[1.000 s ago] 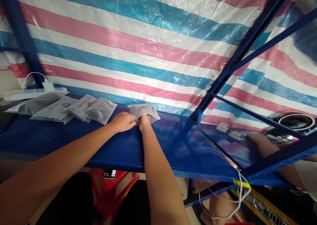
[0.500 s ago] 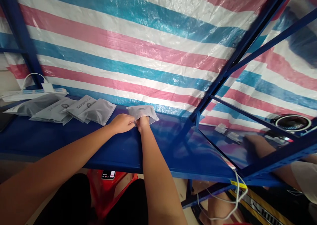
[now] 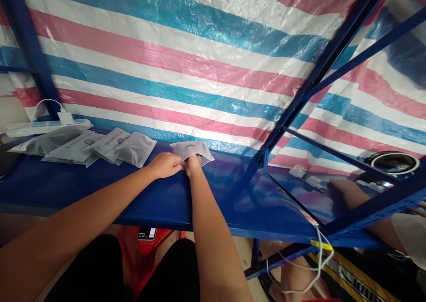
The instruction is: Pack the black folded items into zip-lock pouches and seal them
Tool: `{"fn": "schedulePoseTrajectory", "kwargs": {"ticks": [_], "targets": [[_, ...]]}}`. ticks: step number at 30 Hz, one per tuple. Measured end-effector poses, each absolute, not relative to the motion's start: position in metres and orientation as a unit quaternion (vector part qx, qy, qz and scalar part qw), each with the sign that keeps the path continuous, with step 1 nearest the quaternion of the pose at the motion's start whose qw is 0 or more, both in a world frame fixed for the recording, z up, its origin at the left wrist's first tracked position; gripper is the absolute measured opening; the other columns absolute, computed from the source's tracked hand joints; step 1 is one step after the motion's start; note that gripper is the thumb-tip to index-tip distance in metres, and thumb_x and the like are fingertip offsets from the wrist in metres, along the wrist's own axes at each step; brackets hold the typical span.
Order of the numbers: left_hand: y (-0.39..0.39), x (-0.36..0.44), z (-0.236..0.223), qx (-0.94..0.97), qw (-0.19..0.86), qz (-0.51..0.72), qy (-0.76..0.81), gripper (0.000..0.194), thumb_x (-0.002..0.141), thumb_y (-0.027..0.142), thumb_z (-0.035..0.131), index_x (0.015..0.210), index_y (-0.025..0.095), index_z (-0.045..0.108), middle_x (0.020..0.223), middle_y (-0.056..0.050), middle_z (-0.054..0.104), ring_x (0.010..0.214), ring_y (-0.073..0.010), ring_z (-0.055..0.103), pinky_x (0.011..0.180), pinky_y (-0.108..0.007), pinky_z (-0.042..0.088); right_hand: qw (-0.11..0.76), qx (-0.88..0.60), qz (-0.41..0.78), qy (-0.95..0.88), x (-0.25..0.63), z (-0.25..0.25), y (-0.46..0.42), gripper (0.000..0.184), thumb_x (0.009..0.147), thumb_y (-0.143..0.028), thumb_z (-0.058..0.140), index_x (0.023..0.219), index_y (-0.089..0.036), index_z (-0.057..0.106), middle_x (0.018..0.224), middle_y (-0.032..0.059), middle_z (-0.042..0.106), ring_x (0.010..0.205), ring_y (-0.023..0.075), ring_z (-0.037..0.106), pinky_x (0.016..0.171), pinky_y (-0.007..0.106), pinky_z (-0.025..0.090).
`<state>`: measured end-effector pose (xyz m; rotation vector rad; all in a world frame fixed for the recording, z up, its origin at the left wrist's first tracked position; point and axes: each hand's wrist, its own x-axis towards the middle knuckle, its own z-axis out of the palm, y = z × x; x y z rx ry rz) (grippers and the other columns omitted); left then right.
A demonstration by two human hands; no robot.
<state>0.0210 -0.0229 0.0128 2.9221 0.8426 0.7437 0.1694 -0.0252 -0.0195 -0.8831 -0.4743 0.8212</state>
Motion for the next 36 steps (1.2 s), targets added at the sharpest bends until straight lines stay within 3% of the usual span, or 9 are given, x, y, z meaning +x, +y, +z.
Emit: {"fn": "schedulePoseTrajectory", "kwargs": {"ticks": [10,22,28,32,36], "targets": [[-0.018,0.023,0.009,0.930,0.015,0.249,0.269,0.021,0.088,0.025,0.052,0.070,0.021,0.062,0.074,-0.005,0.069,0.068,-0.0217,0.061,0.059,-0.034,0.029,0.765,-0.437,0.422,-0.214,0.171,-0.017,-0.025,0.024,0.075,-0.021,0.069,0.095,-0.022,0.056,0.083,0.0002,0.068,0.068,0.0165,0.065,0.054,0.027,0.058],[-0.021,0.020,0.013,0.926,0.020,0.251,0.280,0.021,0.089,0.024,0.053,0.074,0.020,0.066,0.079,-0.007,0.071,0.074,-0.0228,0.064,0.063,-0.033,0.036,0.742,-0.473,0.407,-0.245,0.168,-0.016,-0.027,0.028,0.077,-0.018,0.071,0.100,-0.020,0.057,0.086,0.0026,0.066,0.068,0.0165,0.065,0.055,0.027,0.058],[-0.021,0.021,0.015,0.922,0.013,0.246,0.299,0.022,0.089,0.026,0.051,0.077,0.020,0.069,0.077,-0.007,0.071,0.071,-0.0233,0.064,0.061,-0.034,0.038,0.657,-0.570,0.389,-0.304,0.168,-0.017,-0.026,0.015,0.073,-0.015,0.072,0.080,-0.017,0.059,0.065,0.0008,0.057,0.053,0.0135,0.053,0.045,0.025,0.046],[-0.022,0.021,0.018,0.914,0.000,0.247,0.322,0.021,0.086,0.023,0.053,0.083,0.020,0.073,0.082,-0.008,0.072,0.075,-0.0240,0.065,0.063,-0.034,0.042,0.584,-0.617,0.382,-0.364,0.169,-0.017,-0.028,0.018,0.071,-0.015,0.071,0.064,-0.019,0.055,0.052,-0.0028,0.047,0.048,0.0109,0.044,0.044,0.023,0.040],[-0.023,0.020,0.020,0.902,0.004,0.241,0.358,0.024,0.087,0.026,0.053,0.089,0.020,0.076,0.086,-0.009,0.074,0.079,-0.0253,0.067,0.065,-0.034,0.044,0.545,-0.605,0.410,-0.412,0.166,-0.012,-0.033,0.014,0.075,-0.021,0.065,0.064,-0.018,0.059,0.055,0.0001,0.054,0.051,0.0120,0.050,0.048,0.023,0.043]]}}
